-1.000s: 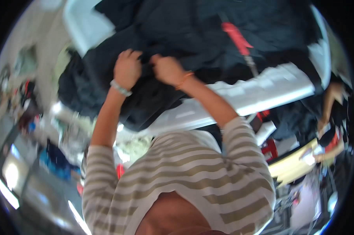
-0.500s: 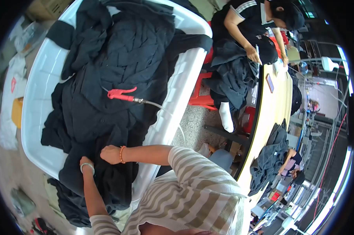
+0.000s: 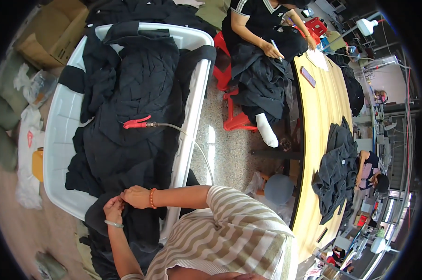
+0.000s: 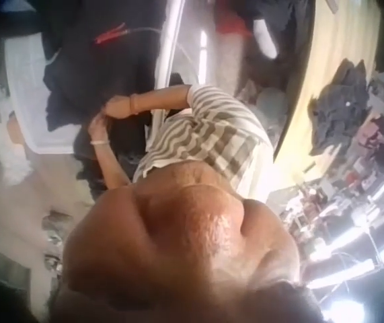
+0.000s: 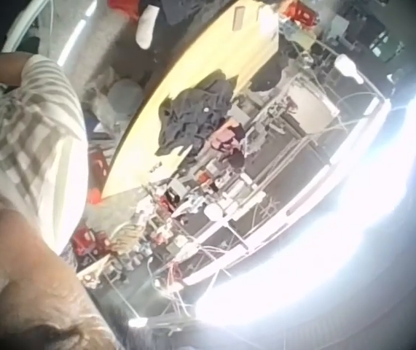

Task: Inspecting garments and using a thread trimmer to remove loose threads.

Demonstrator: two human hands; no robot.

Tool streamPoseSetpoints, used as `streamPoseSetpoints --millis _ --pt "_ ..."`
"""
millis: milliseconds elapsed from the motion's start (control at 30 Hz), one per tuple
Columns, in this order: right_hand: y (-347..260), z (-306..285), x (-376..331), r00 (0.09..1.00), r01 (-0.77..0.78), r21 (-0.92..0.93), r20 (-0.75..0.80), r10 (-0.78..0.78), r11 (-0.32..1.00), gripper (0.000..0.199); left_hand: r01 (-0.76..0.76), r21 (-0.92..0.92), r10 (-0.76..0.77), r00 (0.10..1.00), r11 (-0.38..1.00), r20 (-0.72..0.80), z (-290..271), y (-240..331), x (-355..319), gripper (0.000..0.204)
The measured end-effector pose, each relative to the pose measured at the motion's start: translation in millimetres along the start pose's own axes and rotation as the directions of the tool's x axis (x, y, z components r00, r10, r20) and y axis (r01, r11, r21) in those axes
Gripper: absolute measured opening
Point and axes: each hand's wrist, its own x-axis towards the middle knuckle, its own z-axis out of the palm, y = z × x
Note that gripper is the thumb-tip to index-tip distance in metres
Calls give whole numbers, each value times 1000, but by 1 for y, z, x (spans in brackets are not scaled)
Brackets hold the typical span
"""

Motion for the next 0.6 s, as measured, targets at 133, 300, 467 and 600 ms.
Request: streamPoseSetpoints --millis 133,300,467,600 --pt "-18 7 -14 998 -21 -3 -59 21 1000 20 -101 -68 100 995 993 -27 3 -22 -17 8" --pt "-24 17 -23 987 143 -87 -67 -149 986 17 -48 -64 52 997 997 53 -5 -21 -38 8" --pt "-37 8 -26 993 111 -95 -15 -113 989 19 -185 46 177 974 982 143 9 -15 -79 17" --pt "-52 -4 -28 996 34 -10 79 -33 999 22 -587 287 553 810 757 196 14 -25 -102 21"
